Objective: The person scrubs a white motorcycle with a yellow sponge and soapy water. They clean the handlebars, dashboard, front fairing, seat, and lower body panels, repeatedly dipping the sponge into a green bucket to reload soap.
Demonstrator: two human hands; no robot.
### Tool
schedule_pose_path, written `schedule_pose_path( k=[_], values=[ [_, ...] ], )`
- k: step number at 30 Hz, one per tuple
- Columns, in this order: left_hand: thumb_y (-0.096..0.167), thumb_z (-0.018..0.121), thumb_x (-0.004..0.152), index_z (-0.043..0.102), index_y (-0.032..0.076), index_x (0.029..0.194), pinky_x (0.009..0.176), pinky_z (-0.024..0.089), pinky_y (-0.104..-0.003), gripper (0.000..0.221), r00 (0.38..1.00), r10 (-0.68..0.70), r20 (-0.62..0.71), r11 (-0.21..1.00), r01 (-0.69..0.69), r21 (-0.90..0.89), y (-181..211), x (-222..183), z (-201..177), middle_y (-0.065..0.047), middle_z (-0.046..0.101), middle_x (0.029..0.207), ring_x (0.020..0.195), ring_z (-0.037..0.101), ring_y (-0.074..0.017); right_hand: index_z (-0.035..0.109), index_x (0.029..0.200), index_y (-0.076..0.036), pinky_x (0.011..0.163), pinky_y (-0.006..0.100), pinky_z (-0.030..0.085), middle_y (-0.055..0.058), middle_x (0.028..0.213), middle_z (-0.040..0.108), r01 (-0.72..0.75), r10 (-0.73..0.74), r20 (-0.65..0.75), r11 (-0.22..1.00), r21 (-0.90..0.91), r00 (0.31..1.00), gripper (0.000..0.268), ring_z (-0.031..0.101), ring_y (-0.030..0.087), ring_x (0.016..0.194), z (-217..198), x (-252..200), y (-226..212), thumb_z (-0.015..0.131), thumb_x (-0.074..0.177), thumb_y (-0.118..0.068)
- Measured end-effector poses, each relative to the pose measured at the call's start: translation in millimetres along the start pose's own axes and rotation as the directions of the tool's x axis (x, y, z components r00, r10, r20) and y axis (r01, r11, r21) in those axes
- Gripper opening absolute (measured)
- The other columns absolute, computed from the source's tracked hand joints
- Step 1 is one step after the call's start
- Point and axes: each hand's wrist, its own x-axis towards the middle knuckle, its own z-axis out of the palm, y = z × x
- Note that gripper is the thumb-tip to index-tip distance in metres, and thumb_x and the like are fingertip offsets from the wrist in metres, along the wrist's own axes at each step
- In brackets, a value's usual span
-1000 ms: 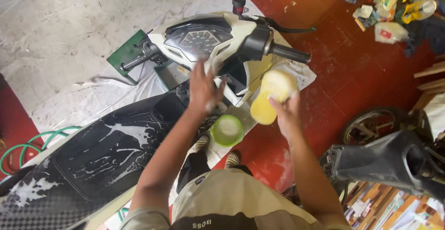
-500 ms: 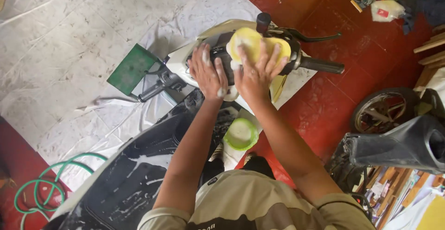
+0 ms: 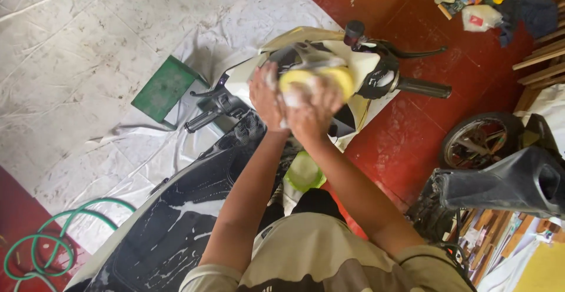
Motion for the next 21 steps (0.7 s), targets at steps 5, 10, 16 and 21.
schedule_pose_path(
  k=[5, 10, 16, 21],
  values=[
    [0.040, 0.024, 0.110, 0.037, 0.018, 0.162, 0.126, 0.010, -0.047, 0.058, 0.995, 0.067, -0.071, 0.989, -0.057, 0.135, -37.4, -1.2, -24.5, -0.010, 0.049, 0.155, 0.151, 0.034, -0.0311, 0.072, 0.101, -0.034, 0.103, 0.055, 0.034, 0.003, 0.122, 0.060, 0.247, -0.276, 0.092, 0.937, 0.246, 0.957, 0.029, 0.056, 0.033, 0.118, 0.0, 22.3, 37.7, 0.076, 0.072, -0.036],
    [0.032, 0.038, 0.111, 0.035, 0.016, 0.163, 0.126, 0.001, -0.048, 0.055, 0.998, 0.015, -0.061, 0.986, -0.005, 0.168, -15.5, 1.7, -30.4, -0.008, 0.037, 0.165, 0.156, 0.026, -0.0308, 0.075, 0.099, -0.040, 0.099, 0.051, 0.034, 0.003, 0.123, 0.063, 0.140, -0.136, -0.147, 0.990, 0.018, 0.980, 0.020, 0.061, 0.029, 0.108, -23.9, 27.8, 96.9, 0.078, 0.080, -0.038],
    [0.056, 0.040, 0.107, 0.044, 0.018, 0.143, 0.115, 0.019, -0.066, 0.053, 0.981, -0.189, 0.042, 0.950, 0.171, 0.262, -6.0, 28.7, -37.0, -0.007, 0.045, 0.146, 0.143, 0.035, -0.0385, 0.063, 0.117, -0.040, 0.095, 0.064, 0.033, 0.012, 0.136, 0.046, -0.153, 0.147, -0.102, 0.987, -0.049, 0.984, 0.049, 0.043, 0.048, 0.129, -7.1, -3.3, 40.0, 0.074, 0.071, -0.028],
    [0.067, 0.061, 0.088, 0.064, 0.029, 0.116, 0.114, 0.023, -0.058, 0.047, 0.986, -0.085, 0.140, 0.960, 0.044, 0.275, -26.2, 46.6, -50.2, 0.008, 0.059, 0.127, 0.126, 0.047, -0.0221, 0.070, 0.100, -0.038, 0.102, 0.052, 0.035, 0.001, 0.129, 0.055, 0.332, -0.409, 0.208, 0.886, 0.324, 0.888, 0.040, 0.044, 0.031, 0.132, -44.9, 19.1, 48.1, 0.080, 0.070, -0.014]
  ],
)
